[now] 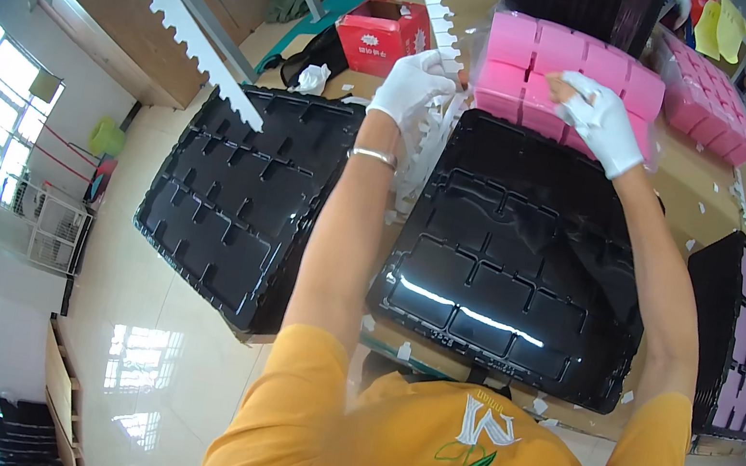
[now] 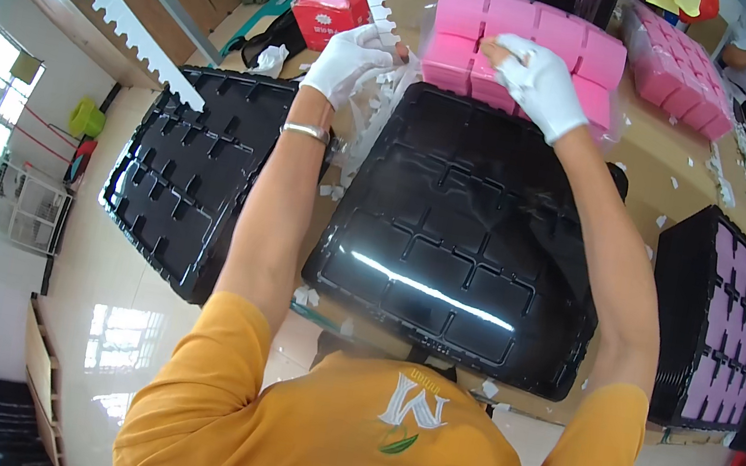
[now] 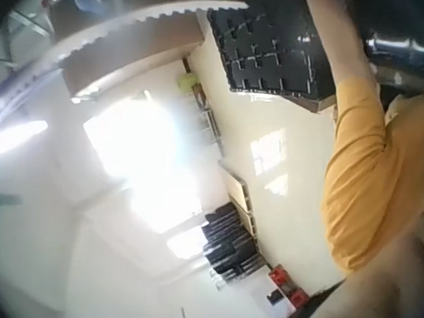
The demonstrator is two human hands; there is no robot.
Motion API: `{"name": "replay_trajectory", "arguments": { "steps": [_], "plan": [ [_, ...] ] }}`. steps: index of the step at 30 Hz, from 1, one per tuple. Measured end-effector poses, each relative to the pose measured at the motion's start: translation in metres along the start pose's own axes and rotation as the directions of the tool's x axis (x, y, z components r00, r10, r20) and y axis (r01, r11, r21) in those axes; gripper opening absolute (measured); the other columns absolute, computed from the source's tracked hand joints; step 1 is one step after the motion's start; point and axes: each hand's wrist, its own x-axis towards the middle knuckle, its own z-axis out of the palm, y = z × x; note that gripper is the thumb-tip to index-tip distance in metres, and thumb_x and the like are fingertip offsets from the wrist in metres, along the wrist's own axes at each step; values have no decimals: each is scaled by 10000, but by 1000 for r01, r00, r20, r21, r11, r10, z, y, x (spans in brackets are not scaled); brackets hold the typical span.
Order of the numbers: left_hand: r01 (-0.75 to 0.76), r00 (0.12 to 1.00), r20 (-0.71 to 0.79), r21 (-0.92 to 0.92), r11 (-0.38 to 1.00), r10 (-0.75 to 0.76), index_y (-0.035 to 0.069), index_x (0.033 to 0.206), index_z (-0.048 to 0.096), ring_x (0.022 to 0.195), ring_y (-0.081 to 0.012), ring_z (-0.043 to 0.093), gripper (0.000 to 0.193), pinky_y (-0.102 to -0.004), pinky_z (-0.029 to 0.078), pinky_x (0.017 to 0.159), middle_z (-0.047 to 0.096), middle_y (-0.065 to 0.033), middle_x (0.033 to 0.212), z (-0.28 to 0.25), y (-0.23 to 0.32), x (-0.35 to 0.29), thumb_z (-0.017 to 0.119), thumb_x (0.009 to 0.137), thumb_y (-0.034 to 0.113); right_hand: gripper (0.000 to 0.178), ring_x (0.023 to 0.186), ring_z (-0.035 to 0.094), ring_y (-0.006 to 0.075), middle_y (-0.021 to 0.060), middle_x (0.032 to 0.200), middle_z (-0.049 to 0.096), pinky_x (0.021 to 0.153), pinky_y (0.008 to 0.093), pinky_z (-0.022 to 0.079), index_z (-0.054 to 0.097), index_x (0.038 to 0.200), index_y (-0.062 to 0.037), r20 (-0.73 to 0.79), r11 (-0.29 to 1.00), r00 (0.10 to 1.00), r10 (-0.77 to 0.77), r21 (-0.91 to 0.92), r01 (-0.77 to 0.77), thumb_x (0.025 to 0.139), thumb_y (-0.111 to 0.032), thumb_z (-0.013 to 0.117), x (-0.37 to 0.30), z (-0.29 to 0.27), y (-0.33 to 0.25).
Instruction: The person assembles black plastic trays by first peeling off small white protective stickers from the surface. They then pick up pink plastic inserts and place them into the black trays, pressing down to secure them. The process is repeated for multiple units on a workbench.
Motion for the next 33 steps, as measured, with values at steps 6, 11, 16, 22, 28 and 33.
{"name": "replay_trajectory", "arguments": {
  "steps": [6, 11, 16, 22, 28, 33],
  "plan": [
    [0, 991, -136, -50, 999, -7, -84, 1214, 599, 942, -197, 686, 412, -291, 545, 850, 702, -123, 1030, 20, 18, -51, 654, 811, -26, 301, 612, 466, 44, -40, 804, 630, 548, 202, 378, 692, 1099, -58, 200, 983, 964, 173, 30, -182, 918, -298, 689, 23, 62, -14],
    [-16, 987, -159, -56, 998, 7, -81, 1107, 655, 843, -189, 697, 282, -303, 567, 787, 707, -113, 945, 15, 12, -51, 673, 842, 12, 268, 617, 477, 38, -35, 800, 630, 553, 205, 386, 709, 1066, -59, 185, 984, 967, 176, -9, -177, 910, -277, 711, 36, 88, -26],
    [-73, 979, -188, -3, 997, 71, -78, 1053, 676, 778, -163, 692, 227, -280, 566, 727, 712, -104, 906, 16, 4, -47, 664, 846, 14, 253, 746, 553, 74, -17, 830, 659, 708, 241, 455, 727, 1007, -24, 187, 995, 978, 97, -11, -96, 885, -245, 743, 55, 98, -21],
    [-77, 942, -279, 358, 930, 185, -16, 1073, 698, 752, -144, 691, 279, -275, 535, 691, 732, -79, 854, 14, 2, -48, 677, 813, 83, 248, 650, 545, 151, 64, 748, 634, 599, 312, 468, 723, 929, 5, 174, 995, 984, 36, -103, -18, 885, -239, 710, 59, 105, -17],
    [-10, 780, -300, 872, 490, 549, 86, 1157, 680, 814, -265, 714, 358, -356, 541, 738, 735, -142, 902, 10, -13, -48, 664, 822, 214, 262, 545, 425, 76, -18, 694, 569, 496, 246, 332, 695, 839, -26, 177, 975, 960, 219, 9, -224, 865, -282, 745, 35, 108, -56],
    [-239, 792, -325, 613, 753, 516, -6, 1154, 657, 883, -204, 714, 302, -322, 542, 744, 743, -111, 1033, -8, -32, -43, 635, 859, 55, 176, 494, 401, 45, -17, 650, 528, 445, 207, 265, 694, 817, -68, 363, 929, 877, 316, 68, -363, 836, -239, 734, 32, 78, -26]
  ]
}}
